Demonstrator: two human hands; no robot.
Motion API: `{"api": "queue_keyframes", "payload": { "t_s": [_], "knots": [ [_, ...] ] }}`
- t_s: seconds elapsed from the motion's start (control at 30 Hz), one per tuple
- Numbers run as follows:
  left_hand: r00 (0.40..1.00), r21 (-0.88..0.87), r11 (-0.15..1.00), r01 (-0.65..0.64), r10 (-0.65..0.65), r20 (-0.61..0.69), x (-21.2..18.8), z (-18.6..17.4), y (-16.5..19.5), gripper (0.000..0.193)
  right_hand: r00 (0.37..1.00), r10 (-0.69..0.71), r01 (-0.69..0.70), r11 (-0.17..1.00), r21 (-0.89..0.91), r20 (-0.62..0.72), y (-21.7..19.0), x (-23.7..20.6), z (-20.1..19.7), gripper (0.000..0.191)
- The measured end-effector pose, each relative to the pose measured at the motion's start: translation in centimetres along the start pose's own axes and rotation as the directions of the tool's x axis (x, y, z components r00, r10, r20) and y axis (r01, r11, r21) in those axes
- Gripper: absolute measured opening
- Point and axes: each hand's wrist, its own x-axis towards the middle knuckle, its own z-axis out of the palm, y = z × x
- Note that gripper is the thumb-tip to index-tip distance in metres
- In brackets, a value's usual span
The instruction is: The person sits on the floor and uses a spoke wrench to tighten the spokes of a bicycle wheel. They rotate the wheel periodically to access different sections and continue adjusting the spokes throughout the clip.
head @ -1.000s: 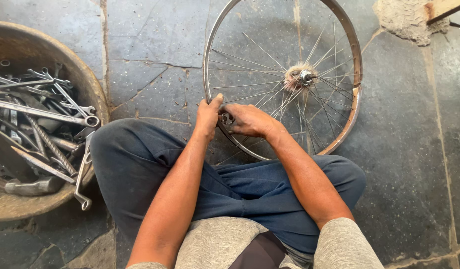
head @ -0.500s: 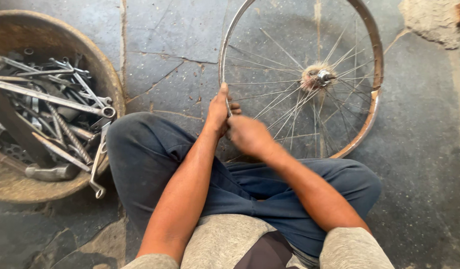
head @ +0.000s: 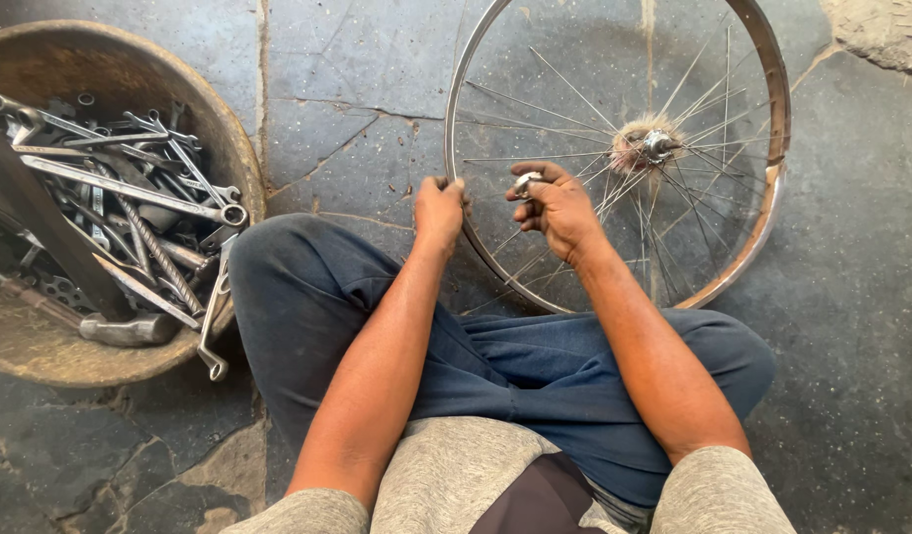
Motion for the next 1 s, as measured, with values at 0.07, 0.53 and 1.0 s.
{"api": "queue_keyframes", "payload": {
  "t_s": [0.07,0.53,1.0],
  "knots": [
    [0.998,0.482,0.875,-0.053,0.068,-0.013,-0.2,-0.1,0.0,0.04,0.998,-0.017,0.01,0.995,0.101,0.065,0.3,0.0,0.3,0.03],
    [0.994,0.666,0.746,0.03,0.046,-0.095,-1.0,-0.6,0.5,0.049,0.991,-0.113,0.089,0.962,-0.256,-0.078,3.2,-1.0,-0.3,0.026],
    [0.988,0.558,0.826,-0.08,0.142,-0.068,-0.7,-0.2,-0.3,0.038,0.932,0.204,-0.303,0.892,-0.336,-0.299,5.0,-3.4,1.1,0.041]
  ]
}}
